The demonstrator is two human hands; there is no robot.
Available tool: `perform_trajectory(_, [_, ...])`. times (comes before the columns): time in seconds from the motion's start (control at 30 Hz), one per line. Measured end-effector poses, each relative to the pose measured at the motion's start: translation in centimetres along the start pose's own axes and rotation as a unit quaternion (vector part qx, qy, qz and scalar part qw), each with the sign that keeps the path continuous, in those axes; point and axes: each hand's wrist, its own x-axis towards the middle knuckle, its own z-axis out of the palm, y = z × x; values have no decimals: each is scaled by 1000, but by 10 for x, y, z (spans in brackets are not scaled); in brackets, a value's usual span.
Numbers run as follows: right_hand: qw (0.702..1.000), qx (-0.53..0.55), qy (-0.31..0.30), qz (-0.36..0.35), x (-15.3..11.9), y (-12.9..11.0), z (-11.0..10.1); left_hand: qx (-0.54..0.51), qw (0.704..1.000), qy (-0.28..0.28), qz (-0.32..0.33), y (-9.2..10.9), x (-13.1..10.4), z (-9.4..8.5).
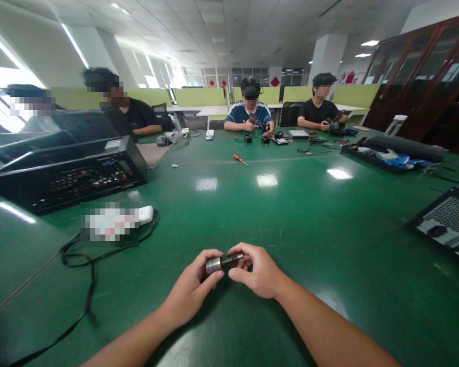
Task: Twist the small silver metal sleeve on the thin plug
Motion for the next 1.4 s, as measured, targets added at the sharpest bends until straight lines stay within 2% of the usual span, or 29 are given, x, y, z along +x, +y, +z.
perform_trajectory(0.13, [1000, -9, -15, -1, 3, 0, 3, 5, 1000, -5, -7, 0, -1, -3])
perform_trajectory(0.33, [997, -75, 22, 26, 4, -3, 11, 35, 999, -24, 11, 1, -1, -5])
perform_trajectory(0.5, [995, -96, 20, 27, 3, -7, 11, 56, 998, -18, 20, 2, -4, -5])
perform_trajectory(0.8, [997, -56, 11, 45, 1, -2, 6, 74, 997, -13, 16, 1, -7, -2])
perform_trajectory(1.4, [996, -76, 13, 33, 1, -4, 5, 77, 997, -14, 8, 5, -7, -4])
